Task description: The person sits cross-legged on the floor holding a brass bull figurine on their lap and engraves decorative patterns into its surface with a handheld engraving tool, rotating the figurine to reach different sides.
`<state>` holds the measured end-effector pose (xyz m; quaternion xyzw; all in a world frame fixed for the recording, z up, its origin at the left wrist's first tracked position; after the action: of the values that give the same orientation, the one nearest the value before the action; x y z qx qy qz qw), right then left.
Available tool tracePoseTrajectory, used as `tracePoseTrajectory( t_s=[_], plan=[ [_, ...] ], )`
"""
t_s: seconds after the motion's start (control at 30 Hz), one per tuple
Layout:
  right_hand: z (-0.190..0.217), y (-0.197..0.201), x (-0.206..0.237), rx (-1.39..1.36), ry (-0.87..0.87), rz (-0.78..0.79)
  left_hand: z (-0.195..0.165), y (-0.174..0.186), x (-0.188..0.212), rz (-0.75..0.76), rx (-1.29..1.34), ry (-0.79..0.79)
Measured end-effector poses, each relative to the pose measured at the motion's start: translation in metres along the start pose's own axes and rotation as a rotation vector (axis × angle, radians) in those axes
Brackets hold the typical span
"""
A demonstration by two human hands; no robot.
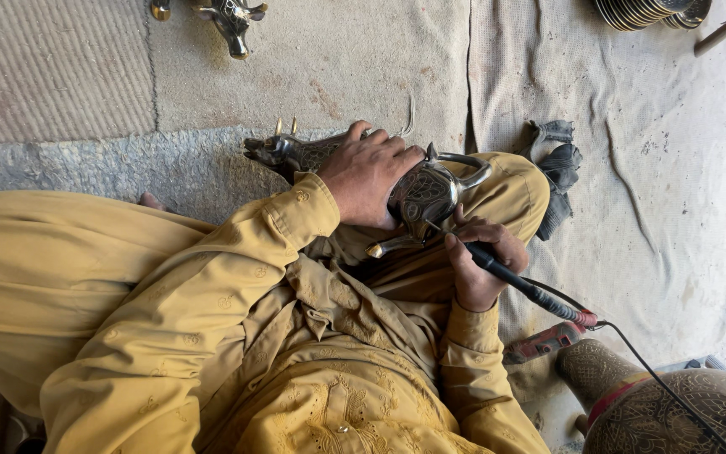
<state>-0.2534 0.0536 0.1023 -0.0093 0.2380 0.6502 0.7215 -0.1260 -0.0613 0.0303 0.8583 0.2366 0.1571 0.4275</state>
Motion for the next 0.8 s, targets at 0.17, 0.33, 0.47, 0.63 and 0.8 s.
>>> tracePoseTrajectory(
  t_s=[0.17,0.33,0.47,0.63,0.8],
  plan=[
    [-0.001,0.004,0.001,-0.064,0.024,-0.068,0.0,0.001,0.001,0.007,-0.004,0.001],
    [-0.007,0.008,0.003,-0.049,0.008,-0.118,-0.001,0.001,0.0,0.007,-0.002,0.005],
    [-0.009,0.011,0.004,0.008,0.003,-0.136,-0.001,0.004,0.002,-0.013,0.007,-0.006],
    [-0.007,0.005,0.002,-0.012,0.016,-0.074,-0.001,0.004,0.003,-0.016,0.009,-0.004],
    [0.0,0.0,0.001,0.049,0.026,-0.006,0.0,0.002,0.002,-0.016,0.01,-0.002]
  ],
)
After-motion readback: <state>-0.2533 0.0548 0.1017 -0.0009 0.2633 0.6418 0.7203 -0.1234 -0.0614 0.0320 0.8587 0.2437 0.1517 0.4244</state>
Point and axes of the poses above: each hand's wrist, its own x-axis away from the middle knuckle, its own y-axis out of the back of the hand, z = x × y, the point moved 10 cm from there along -x, towards the middle knuckle, and after that the axes turned 9 degrees about z, right-handed, at the moved point
